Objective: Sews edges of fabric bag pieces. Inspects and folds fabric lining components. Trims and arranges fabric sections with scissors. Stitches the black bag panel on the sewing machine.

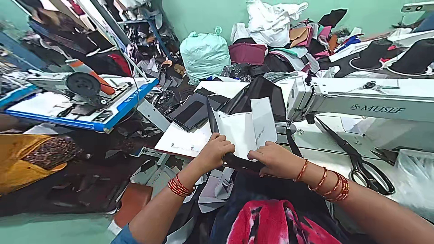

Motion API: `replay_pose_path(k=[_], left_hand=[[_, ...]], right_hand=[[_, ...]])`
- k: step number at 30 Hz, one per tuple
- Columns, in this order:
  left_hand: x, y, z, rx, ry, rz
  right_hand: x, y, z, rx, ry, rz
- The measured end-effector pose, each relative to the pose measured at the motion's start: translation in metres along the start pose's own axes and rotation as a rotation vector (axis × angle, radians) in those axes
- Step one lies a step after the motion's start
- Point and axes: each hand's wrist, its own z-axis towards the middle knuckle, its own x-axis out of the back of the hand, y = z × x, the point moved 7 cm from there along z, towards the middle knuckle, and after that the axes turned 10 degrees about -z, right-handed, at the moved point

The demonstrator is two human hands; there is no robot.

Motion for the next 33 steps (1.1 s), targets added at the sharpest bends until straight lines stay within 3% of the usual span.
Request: replay_pose_path(k=[8, 14, 16, 21, 26, 33], left_hand=[[0.023, 0.026, -0.017, -0.142, 0.283, 0.172], [0.027, 0.032, -0.023, -0.161, 0.466, 0.241], [0.027, 0.029, -0.022, -0.096, 0.434, 0.2], [0.017, 0.021, -0.03, 0.073, 0.169, 0.042], [0.003, 0.024, -0.043, 0.035, 0.253, 0.064], [0.0, 0.03, -0.042, -0.106, 0.325, 0.147]], right_hand=[[0.023, -0.017, -0.012, 0.12, 0.356, -0.284], [0.04, -0.018, -0.02, 0.089, 0.666, -0.476], [0.039, -0.014, -0.022, 0.052, 0.727, -0.497], [0.028, -0.002, -0.029, -0.01, 0.799, -0.517], [0.007, 0.001, -0.035, 0.0, 0.757, -0.446], [-0.004, 0.016, -0.051, 0.001, 0.346, -0.281]])
